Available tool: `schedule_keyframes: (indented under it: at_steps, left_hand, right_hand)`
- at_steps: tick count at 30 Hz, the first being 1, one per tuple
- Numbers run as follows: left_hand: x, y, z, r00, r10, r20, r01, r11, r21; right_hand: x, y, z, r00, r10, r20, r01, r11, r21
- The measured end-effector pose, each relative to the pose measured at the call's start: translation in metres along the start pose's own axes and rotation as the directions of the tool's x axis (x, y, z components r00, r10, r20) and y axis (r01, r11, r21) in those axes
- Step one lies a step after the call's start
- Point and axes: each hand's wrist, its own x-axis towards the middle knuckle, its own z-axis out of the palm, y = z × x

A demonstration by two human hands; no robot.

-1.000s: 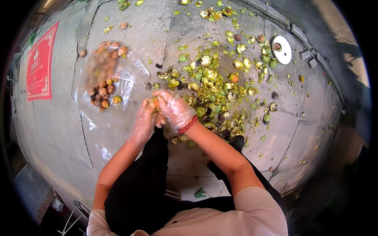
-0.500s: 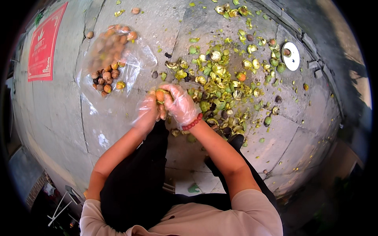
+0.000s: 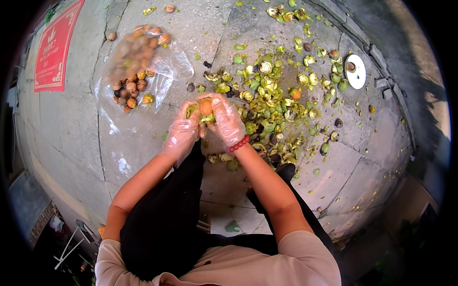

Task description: The person is peeling small round fruits by hand and placing the peeled fruits into a plastic bag. The person is sitting on the ground surrounded by fruit peels.

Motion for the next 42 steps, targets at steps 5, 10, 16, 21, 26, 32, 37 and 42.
schedule_keyframes:
  at_steps: [5, 10, 16, 21, 26, 32, 37, 42]
  left_hand:
    - [0.008, -0.003, -0.008, 0.846, 0.518, -0.126, -0.307, 0.668, 0.678]
    - [0.003, 0.022, 0.002, 0.984, 0.156, -0.087, -0.15, 0.986, 0.065]
    - [-0.001, 0.021, -0.002, 0.985, 0.156, 0.07, -0.158, 0.987, 0.026]
    - [0.001, 0.017, 0.0, 0.976, 0.205, 0.079, -0.207, 0.978, 0.021]
    - [-0.002, 0.023, -0.002, 0.988, 0.145, 0.046, -0.144, 0.989, -0.014]
    - [0.006, 0.009, -0.021, 0.989, 0.029, 0.143, 0.03, 0.918, -0.396]
    - [0.004, 0.002, -0.025, 0.972, -0.097, 0.212, 0.179, 0.893, -0.412]
    - [0.001, 0.005, -0.02, 0.989, -0.123, 0.078, 0.134, 0.978, -0.161]
  right_hand:
    - [-0.003, 0.0, -0.005, 0.993, 0.066, -0.098, -0.049, 0.984, 0.17]
    - [0.004, 0.01, -0.007, 0.918, -0.389, -0.073, 0.322, 0.843, -0.43]
    - [-0.007, 0.002, 0.0, 0.894, -0.427, 0.136, 0.437, 0.765, -0.472]
    - [0.001, 0.003, -0.009, 0.799, -0.549, 0.246, 0.582, 0.602, -0.547]
    - [0.0, -0.006, -0.003, 0.87, -0.438, 0.225, 0.475, 0.627, -0.617]
    - [-0.005, -0.006, -0.004, 0.955, -0.284, -0.087, 0.257, 0.936, -0.241]
    - [-0.006, -0.003, -0.022, 0.922, -0.363, 0.137, 0.371, 0.722, -0.584]
    - [-0.01, 0.014, -0.012, 0.912, -0.302, 0.279, 0.407, 0.57, -0.714]
